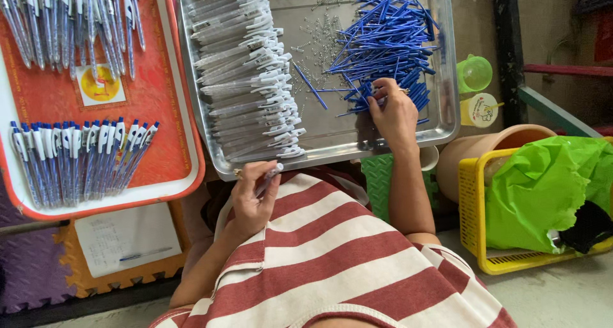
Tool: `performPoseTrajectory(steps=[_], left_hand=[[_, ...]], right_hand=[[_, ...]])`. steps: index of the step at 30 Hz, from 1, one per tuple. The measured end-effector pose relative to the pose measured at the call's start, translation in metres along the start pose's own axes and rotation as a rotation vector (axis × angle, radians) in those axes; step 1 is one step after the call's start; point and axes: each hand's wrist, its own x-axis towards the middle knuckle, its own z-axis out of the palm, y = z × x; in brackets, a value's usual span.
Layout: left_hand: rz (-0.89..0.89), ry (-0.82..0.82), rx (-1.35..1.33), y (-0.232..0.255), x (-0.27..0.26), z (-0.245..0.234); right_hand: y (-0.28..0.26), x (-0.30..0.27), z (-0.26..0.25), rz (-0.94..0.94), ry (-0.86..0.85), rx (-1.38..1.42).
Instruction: The person assembles pens by inserting blue ink cartridges into white pen barrels. They pick up a barrel and a cartridge from trays, insert the cartridge into the barrel, and place the completed pen into a separate tray.
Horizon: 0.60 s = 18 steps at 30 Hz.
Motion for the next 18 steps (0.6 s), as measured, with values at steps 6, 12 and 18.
performPoseTrajectory(steps=[6,12,18], left_hand=[[-0.036,0.041,-0.153,0.01,0.031,-0.014],[-0.021,-0.029,-0.322,0.037,0.063,0.001],[0.052,-0.059,-0.485,0.064,0.086,0.023]], right_hand=[[-0.021,-0.006,-0.02,0.001,-0.036,0.901],[-0.075,-0.011,-0.034,-0.023,-0.2,1.528],[-0.13,-0.009,-0.056,-0.167,-0.336,1.507]])
